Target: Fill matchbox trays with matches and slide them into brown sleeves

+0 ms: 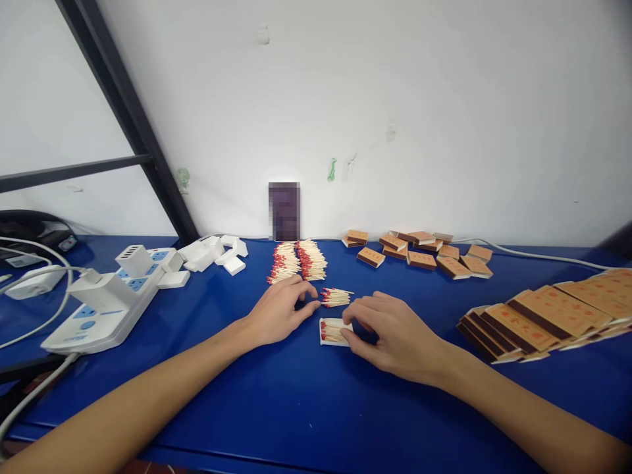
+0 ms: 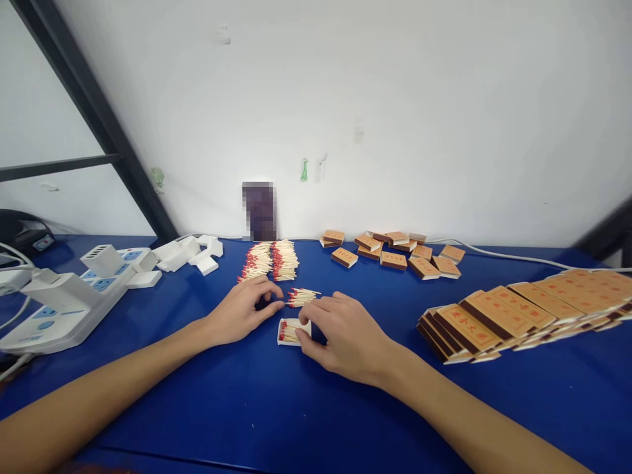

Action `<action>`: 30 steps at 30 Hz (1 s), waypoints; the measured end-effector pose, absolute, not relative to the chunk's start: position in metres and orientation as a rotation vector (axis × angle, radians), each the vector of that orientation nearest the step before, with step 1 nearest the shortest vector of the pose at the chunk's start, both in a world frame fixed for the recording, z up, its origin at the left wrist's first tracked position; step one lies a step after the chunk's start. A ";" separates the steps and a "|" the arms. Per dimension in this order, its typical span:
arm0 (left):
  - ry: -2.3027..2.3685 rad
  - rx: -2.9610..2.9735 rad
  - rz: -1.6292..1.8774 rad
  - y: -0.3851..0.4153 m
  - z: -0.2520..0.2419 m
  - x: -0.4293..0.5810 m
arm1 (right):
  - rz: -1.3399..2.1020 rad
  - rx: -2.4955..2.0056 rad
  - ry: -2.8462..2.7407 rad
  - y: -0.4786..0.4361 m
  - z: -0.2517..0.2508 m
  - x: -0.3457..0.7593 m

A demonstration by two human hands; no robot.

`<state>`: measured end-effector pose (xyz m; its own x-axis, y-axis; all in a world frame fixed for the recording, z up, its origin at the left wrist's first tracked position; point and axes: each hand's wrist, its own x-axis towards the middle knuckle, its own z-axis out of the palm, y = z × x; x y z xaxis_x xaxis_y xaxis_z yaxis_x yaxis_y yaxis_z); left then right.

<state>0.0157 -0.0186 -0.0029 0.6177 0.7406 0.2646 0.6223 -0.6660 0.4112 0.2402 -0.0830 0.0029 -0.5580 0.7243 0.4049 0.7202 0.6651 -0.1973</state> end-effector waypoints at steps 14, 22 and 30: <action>0.919 2.596 0.628 -0.025 0.004 0.016 | 0.044 -1.350 -2.294 -0.073 0.001 0.244; 0.728 2.594 0.572 -0.037 0.009 0.013 | 0.145 -1.397 -2.349 -0.058 -0.010 0.253; 0.955 2.575 0.623 -0.027 0.000 0.015 | 0.206 -1.399 -2.357 -0.056 -0.011 0.254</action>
